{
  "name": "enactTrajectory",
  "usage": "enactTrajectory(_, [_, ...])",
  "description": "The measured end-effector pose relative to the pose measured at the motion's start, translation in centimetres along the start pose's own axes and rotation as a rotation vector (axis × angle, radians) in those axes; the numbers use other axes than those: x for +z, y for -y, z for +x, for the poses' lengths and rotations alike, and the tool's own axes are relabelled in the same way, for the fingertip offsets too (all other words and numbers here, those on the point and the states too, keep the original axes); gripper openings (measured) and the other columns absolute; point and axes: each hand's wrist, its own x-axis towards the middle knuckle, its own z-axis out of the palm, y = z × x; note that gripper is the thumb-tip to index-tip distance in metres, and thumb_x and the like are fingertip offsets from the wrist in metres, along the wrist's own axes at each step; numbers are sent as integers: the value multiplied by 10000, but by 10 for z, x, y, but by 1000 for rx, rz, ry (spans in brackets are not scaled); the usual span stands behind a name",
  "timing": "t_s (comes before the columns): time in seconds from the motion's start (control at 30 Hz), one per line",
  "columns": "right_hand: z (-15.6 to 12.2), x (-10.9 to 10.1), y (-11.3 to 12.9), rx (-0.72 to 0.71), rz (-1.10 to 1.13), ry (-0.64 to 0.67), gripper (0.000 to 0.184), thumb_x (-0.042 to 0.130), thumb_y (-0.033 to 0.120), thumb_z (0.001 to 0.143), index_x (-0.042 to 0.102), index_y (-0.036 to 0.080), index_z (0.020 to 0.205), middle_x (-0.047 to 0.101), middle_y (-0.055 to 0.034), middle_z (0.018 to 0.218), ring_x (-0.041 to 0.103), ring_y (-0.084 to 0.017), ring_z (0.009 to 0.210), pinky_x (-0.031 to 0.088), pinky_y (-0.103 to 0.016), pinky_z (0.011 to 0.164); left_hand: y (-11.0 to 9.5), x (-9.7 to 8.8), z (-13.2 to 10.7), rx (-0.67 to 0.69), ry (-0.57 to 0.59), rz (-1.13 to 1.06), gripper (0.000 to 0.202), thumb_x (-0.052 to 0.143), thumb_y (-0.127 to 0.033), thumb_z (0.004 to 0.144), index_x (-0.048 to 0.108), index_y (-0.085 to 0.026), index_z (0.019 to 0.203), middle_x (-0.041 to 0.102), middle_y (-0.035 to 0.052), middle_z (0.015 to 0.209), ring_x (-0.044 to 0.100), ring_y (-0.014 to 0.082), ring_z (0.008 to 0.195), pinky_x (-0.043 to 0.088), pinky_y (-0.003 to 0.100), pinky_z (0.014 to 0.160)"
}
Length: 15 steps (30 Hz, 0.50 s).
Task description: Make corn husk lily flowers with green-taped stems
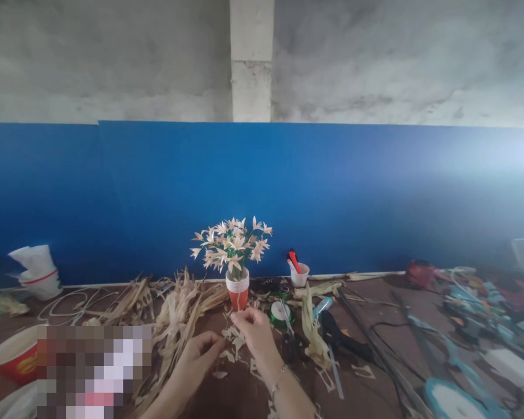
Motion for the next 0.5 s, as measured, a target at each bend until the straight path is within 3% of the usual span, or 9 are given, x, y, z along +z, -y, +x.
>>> enactTrajectory(0.13, [0,1,-10,-61,12,-135,396,629,537,605,473,189,502,417,39,488,385,-116,512,350,-259,532,0,-7,-3,294,-121,427,217,515,-240,780,593,-177,587,580,15,638,543,160,645,388,251,616])
enactTrajectory(0.23, [-3,7,-11,-89,26,-147,433,613,592,609,461,199,507,415,34,486,393,-126,510,344,-262,515,-2,-12,-5,347,-188,588,172,507,-168,753,576,-190,598,576,22,666,552,172,659,398,266,628])
enactTrajectory(0.37, [-7,12,-6,-75,48,-140,419,613,573,637,455,202,523,388,44,482,363,-115,490,332,-255,493,-7,-15,-7,350,-358,563,32,574,-197,699,607,-195,702,596,38,755,558,200,722,427,300,664])
enactTrajectory(0.43, [-11,12,-2,-90,53,-155,372,598,522,685,466,199,555,387,45,501,361,-115,496,328,-251,490,-11,-14,-9,360,-455,470,149,607,-280,700,632,-188,814,602,53,806,549,209,745,432,315,683])
enactTrajectory(0.5, [-17,13,2,-171,20,-183,312,577,448,739,478,196,584,412,36,540,389,-123,525,345,-252,513,-14,-9,-11,288,-408,311,228,579,-386,738,618,-176,658,569,34,653,528,184,645,424,291,623])
